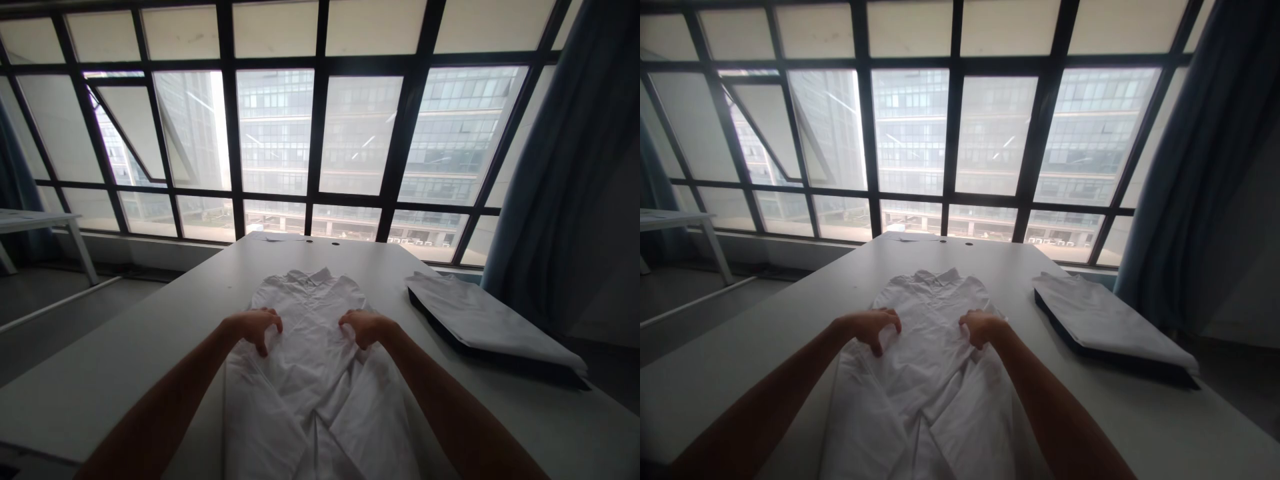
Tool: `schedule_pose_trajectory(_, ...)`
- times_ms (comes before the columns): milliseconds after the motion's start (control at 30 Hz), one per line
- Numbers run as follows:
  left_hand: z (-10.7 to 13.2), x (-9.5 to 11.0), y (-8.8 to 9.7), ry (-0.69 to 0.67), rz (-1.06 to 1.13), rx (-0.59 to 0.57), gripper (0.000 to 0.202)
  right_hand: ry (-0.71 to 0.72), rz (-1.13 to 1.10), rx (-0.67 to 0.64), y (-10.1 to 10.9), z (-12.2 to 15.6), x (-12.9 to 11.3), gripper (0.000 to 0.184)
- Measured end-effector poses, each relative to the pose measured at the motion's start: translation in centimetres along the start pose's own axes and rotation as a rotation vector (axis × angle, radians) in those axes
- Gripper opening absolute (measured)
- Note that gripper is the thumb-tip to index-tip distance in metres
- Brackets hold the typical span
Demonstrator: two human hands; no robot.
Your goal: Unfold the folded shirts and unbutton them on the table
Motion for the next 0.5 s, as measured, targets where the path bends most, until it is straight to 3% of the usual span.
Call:
schedule_pose_trajectory(67,0.2,0.3,-0.1,-0.073,0.053,-0.015,0.049,0.026,0.021,-0.061,0.0,0.3,-0.8,0.075)
schedule_pose_trajectory(133,0.2,1.2,-0.3,-0.168,0.114,-0.006,0.026,0.066,0.052,-0.037,0.3,0.8,-2.0,0.069)
schedule_pose_trajectory(267,-0.6,2.6,-0.7,-0.290,0.209,0.074,0.007,0.240,0.025,-0.026,0.4,1.0,-4.8,0.022)
schedule_pose_trajectory(333,-0.9,2.0,0.4,-0.292,0.287,0.177,0.006,0.265,-0.055,0.020,1.3,0.8,-4.5,0.007)
schedule_pose_trajectory(400,-0.5,-0.3,3.1,-0.188,0.429,0.472,0.008,0.117,-0.227,0.332,4.0,1.0,-2.0,0.013)
schedule_pose_trajectory(433,0.2,-2.0,4.7,-0.097,0.511,0.703,0.010,-0.003,-0.322,0.552,5.8,1.5,0.1,0.016)
schedule_pose_trajectory(500,3.2,-6.1,7.5,0.172,0.623,1.303,0.011,-0.230,-0.439,0.925,8.9,3.3,4.8,0.020)
Point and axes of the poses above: each hand's wrist, its own z-axis away from the middle knuckle, its own y-axis out of the back of the hand, x = y × z, the point moved 3 cm from there along -z, towards the middle knuckle, and after that the axes turned 8 degrees about z, right-handed, at the moved point
